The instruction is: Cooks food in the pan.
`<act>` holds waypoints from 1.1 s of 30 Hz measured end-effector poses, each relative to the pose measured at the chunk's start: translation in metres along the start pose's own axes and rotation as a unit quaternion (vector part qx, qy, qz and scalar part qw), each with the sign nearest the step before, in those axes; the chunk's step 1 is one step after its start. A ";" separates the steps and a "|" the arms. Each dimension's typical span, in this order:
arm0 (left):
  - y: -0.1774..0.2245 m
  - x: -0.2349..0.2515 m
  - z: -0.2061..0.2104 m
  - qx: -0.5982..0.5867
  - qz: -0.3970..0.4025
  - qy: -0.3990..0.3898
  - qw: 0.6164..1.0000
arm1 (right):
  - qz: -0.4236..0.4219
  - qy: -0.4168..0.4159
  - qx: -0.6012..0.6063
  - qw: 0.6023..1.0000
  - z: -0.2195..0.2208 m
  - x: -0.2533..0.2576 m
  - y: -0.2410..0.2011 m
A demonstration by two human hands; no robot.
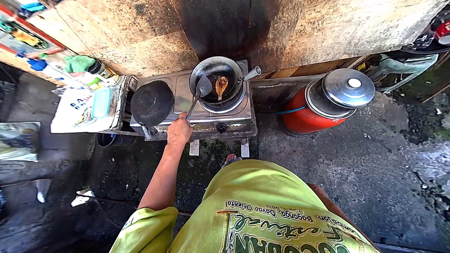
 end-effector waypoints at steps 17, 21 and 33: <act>0.016 0.019 0.004 -0.159 0.063 -0.033 0.985 | 0.003 0.006 0.035 0.999 0.010 -0.012 0.004; 0.018 0.002 0.017 -0.096 0.065 0.016 0.993 | 0.006 0.005 0.035 0.999 0.013 -0.009 0.011; 0.031 0.007 0.035 -0.099 0.061 -0.007 0.993 | 0.006 0.007 0.042 0.999 -0.003 -0.010 0.005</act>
Point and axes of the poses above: each hand's wrist, its own x-axis towards the middle knuckle, its own z-axis out of the palm, y = z × x, the point moved 7 cm from there along x, towards the middle knuckle, and after that the axes turned 1 degree about -y, right-handed, at the moved point
